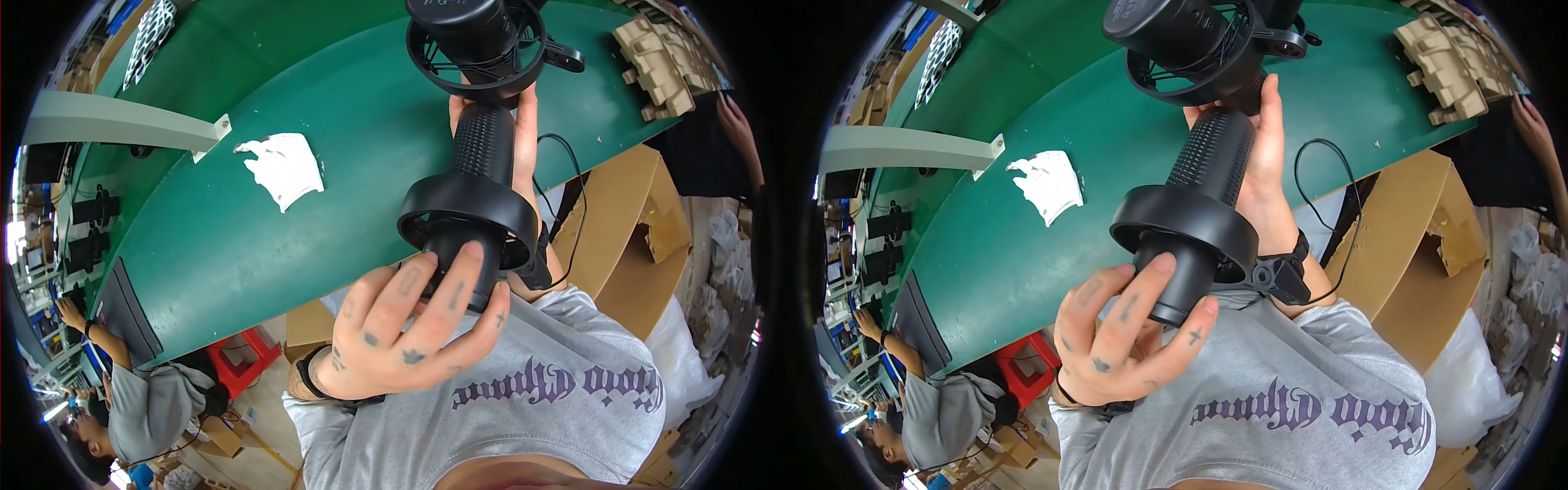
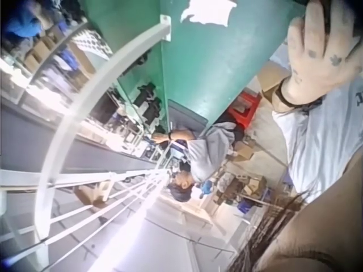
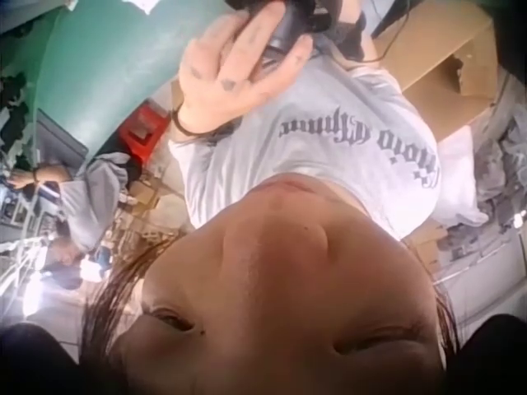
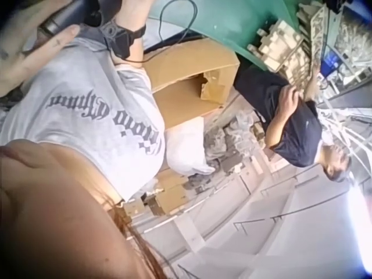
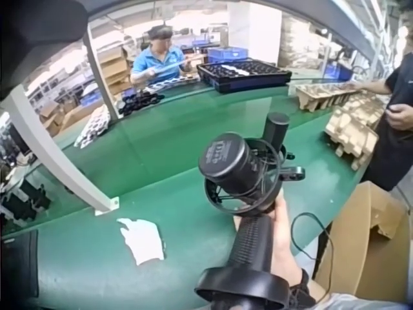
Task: The person picks up a microphone and a shock mount, wipes the microphone with a cloth, and fits the microphone into the shock mount. They repeat this process with several more microphones before placing them back onto the green table.
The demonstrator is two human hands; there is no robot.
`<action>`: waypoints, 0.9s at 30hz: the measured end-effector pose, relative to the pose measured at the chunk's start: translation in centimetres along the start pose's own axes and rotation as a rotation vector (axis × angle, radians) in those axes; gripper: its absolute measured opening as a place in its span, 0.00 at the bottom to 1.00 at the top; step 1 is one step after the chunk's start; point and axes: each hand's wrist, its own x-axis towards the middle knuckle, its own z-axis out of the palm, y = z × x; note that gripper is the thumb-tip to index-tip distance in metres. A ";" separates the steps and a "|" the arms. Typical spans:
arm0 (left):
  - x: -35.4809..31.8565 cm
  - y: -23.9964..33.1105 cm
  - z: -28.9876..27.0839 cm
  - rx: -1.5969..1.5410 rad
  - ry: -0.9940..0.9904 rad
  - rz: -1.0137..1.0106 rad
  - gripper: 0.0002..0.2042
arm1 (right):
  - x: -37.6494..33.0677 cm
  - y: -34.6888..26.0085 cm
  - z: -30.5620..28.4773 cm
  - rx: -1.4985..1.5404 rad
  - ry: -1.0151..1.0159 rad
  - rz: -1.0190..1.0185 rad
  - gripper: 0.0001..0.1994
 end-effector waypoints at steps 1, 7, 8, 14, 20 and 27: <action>0.1 0.0 -0.1 0.024 -0.022 0.026 0.22 | -0.1 0.1 0.0 -0.018 0.009 0.005 0.24; 0.9 0.2 -1.0 0.064 -0.110 0.125 0.09 | -0.6 0.8 1.6 -0.127 0.135 -0.018 0.27; 1.2 0.1 -1.1 0.059 -0.106 0.131 0.09 | -0.7 0.6 1.8 -0.129 0.135 -0.027 0.27; 1.4 -2.2 -0.7 0.229 -0.153 0.634 0.07 | -0.6 2.1 0.7 -0.069 0.081 0.004 0.27; 3.1 -2.6 -1.5 0.165 -0.246 0.903 0.08 | -1.0 2.1 -0.2 0.065 -0.022 0.169 0.29; 5.5 -2.5 -2.3 0.188 -0.357 1.213 0.02 | -1.4 2.0 -0.9 -0.038 -0.010 0.234 0.30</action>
